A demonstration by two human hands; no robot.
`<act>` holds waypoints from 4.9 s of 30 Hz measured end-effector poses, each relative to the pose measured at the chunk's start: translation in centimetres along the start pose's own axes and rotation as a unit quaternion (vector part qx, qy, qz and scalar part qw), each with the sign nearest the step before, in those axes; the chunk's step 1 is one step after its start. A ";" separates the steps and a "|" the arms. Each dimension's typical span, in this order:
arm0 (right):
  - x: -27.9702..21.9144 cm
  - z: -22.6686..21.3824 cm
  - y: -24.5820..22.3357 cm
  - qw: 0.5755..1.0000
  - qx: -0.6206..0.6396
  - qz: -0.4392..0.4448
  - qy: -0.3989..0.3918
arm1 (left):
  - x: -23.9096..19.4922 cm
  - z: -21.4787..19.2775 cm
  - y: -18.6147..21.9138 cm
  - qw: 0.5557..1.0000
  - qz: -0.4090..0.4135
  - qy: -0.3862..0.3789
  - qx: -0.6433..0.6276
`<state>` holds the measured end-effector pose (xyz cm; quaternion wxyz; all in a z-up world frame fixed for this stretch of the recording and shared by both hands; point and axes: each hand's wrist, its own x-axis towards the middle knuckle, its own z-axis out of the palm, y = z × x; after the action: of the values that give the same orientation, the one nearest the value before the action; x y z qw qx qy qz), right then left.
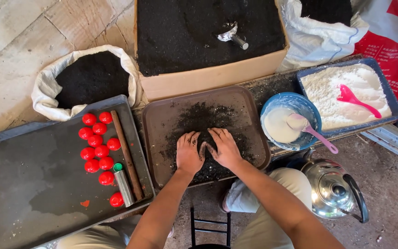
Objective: The person mixes a dark granular substance in a brown tray by hand, kneading and pressing it repeatedly. They then pick up a metal kettle and pour water into the mixture before continuing to mix the ingredients together.
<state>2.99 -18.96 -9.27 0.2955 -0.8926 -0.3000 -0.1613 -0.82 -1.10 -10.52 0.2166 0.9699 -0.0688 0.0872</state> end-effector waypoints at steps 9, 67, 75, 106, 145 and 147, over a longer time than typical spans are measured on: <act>-1.4 4.3 4.1 0.999 -0.047 -0.014 0.024 | 1.1 3.3 -1.5 0.996 0.037 0.069 0.050; -1.1 -12.8 -0.9 0.954 0.136 0.200 -0.175 | -3.3 -14.8 1.9 0.956 -0.157 -0.236 -0.073; -2.5 -13.1 3.9 0.925 -0.008 0.125 -0.358 | -2.4 -14.1 -0.4 0.918 -0.027 -0.370 0.141; -0.7 -9.1 -2.8 0.928 0.065 0.107 -0.351 | -3.9 -12.1 5.8 0.951 -0.067 -0.297 0.054; -0.4 -3.1 3.5 0.984 -0.006 -0.037 -0.176 | -0.4 -2.3 -4.3 0.982 0.062 -0.149 0.101; -0.2 -4.0 3.9 0.989 0.087 -0.045 -0.115 | 0.0 -2.8 -5.1 0.981 0.058 -0.173 0.061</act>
<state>4.86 -24.05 -7.90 0.3278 -0.8619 -0.3843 -0.0439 -0.35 4.73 -10.12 0.1365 0.9760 -0.1563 -0.0656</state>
